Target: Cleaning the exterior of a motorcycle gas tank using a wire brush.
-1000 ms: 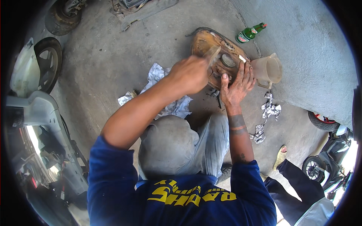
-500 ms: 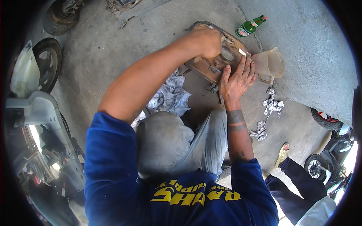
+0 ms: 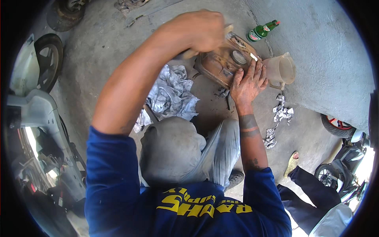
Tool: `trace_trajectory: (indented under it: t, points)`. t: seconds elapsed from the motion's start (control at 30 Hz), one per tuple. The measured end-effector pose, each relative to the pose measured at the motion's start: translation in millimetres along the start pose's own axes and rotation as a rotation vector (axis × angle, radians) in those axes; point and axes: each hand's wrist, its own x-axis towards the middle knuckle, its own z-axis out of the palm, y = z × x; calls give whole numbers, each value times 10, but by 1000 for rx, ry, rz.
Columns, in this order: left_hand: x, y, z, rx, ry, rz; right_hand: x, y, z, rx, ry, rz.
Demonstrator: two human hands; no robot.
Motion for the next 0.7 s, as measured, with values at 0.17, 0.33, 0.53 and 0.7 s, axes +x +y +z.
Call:
trace_trajectory:
  t: [0.17, 0.33, 0.53, 0.7]
  points:
    - [6, -160, 865, -150, 149, 53, -2, -123, -16, -7, 16, -13]
    - [435, -151, 643, -94, 230, 27, 25, -34, 72, 14, 25, -16]
    - [-347, -371, 602, -105, 289, 182, 47, 11, -15, -5, 7, 8]
    - [585, -350, 835, -206, 187, -87, 85, -37, 73, 104, -49, -9]
